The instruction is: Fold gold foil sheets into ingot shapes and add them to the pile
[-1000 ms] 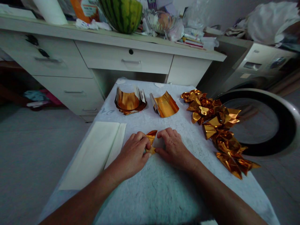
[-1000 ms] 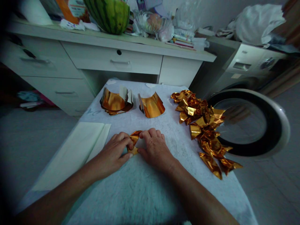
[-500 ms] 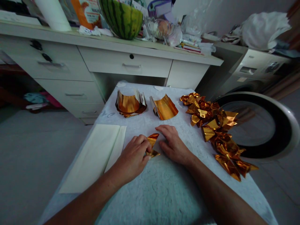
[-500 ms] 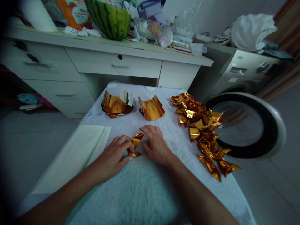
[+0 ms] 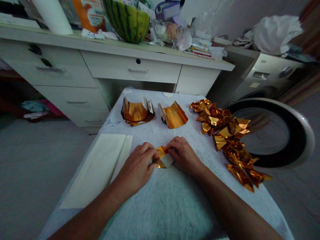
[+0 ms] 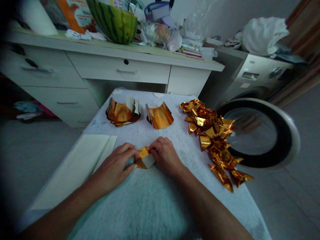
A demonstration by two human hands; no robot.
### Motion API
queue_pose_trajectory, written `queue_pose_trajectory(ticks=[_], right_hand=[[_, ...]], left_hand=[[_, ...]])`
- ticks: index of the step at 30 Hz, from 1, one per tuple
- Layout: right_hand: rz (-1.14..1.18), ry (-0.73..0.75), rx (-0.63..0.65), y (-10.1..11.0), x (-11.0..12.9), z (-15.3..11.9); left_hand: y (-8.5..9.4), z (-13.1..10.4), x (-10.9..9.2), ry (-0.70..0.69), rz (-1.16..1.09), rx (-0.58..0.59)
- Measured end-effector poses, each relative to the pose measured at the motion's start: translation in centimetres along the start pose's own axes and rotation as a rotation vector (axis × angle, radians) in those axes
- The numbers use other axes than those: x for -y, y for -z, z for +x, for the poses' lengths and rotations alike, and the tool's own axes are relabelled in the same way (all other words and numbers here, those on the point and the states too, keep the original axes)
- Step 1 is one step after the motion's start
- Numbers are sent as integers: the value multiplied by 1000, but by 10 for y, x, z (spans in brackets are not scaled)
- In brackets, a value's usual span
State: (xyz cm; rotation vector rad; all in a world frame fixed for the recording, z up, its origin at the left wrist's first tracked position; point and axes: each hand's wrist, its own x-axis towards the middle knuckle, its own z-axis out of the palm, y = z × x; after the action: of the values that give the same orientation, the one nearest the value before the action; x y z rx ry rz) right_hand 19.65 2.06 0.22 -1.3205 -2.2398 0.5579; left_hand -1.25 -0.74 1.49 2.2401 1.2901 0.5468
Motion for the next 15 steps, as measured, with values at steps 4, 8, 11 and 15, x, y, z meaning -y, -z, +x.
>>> queue_pose_trajectory(ticks=[4,8,11,15], right_hand=[[-15,-22,-7,-1,1,0],[-40,-6,5,1,1,-1],[-32,18,21,3,1,-3],[-8,31,46,6,2,-5]], left_hand=[[3,4,1,41,31,38],[4,6,2,-9,85,62],[1,6,6,-56,127,40],[0,6,9,-40,149,10]])
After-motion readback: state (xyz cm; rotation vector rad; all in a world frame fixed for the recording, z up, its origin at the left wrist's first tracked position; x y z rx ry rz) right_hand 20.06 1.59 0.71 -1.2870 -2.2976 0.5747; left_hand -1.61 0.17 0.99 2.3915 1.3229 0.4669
